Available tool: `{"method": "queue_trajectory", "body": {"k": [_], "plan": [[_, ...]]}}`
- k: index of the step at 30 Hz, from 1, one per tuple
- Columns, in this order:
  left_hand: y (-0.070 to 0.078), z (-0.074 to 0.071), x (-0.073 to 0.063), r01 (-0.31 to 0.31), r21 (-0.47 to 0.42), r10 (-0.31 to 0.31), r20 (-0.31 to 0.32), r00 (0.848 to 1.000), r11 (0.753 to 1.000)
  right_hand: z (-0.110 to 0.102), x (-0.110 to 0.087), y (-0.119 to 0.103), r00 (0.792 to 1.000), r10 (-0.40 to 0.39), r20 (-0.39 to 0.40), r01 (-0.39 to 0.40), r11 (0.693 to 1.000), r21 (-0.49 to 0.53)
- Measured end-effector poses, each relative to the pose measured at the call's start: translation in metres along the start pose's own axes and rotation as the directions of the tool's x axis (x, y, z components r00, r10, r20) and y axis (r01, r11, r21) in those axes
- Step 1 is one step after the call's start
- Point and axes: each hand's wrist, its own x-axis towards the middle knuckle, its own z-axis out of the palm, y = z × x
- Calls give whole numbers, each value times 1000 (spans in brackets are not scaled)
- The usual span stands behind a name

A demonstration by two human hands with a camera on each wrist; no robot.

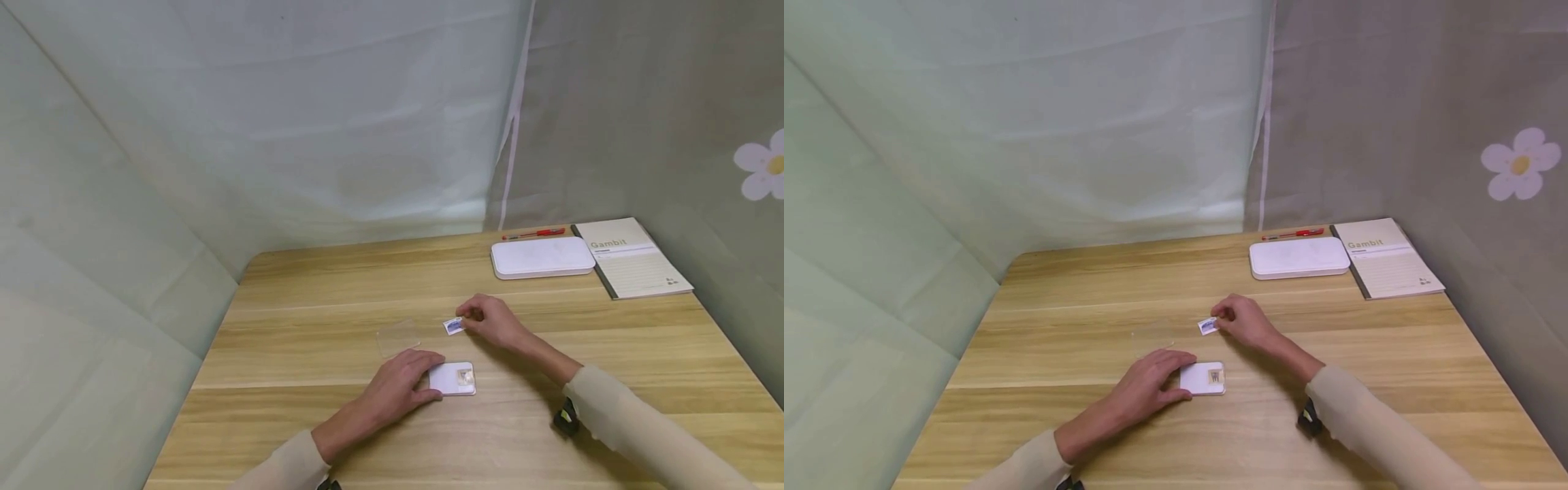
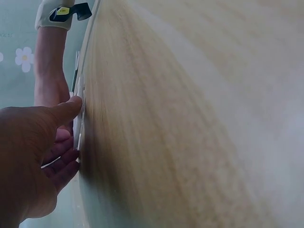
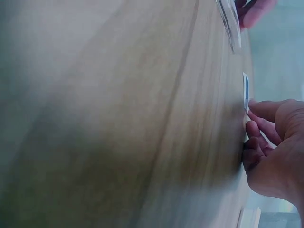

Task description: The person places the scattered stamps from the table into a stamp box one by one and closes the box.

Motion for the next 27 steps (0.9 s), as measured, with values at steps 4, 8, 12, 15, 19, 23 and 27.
{"method": "queue_trajectory", "body": {"k": [4, 8, 12, 15, 19, 23, 27], "plan": [[0, 0, 0, 3, -7, -3, 0, 1000, 1000, 1, 3, 1, 1000, -5, 4, 5, 1000, -26], [-1, 0, 0, 3, -8, -3, 0, 1000, 1000, 2, 6, 0, 1000, 3, 14, -3, 999, -39], [-1, 0, 1, 0, -5, 0, 1, 1000, 1000, 2, 8, 0, 999, 28, 20, -27, 999, -42], [-1, -1, 1, 1, -7, -1, 4, 1000, 1000, 1, 7, -1, 999, 35, 24, -34, 999, -42], [-1, -1, 2, 0, -6, 0, 3, 1000, 1000, 0, 8, -2, 999, 36, 24, -36, 999, -37], [-1, -1, 2, 0, -3, 0, 7, 1000, 1000, -2, 7, -2, 998, 45, 35, -45, 999, -22], [-1, -2, 2, 3, -13, -3, 12, 1000, 1000, -5, 7, -3, 997, 56, 57, -56, 998, 6]]}}
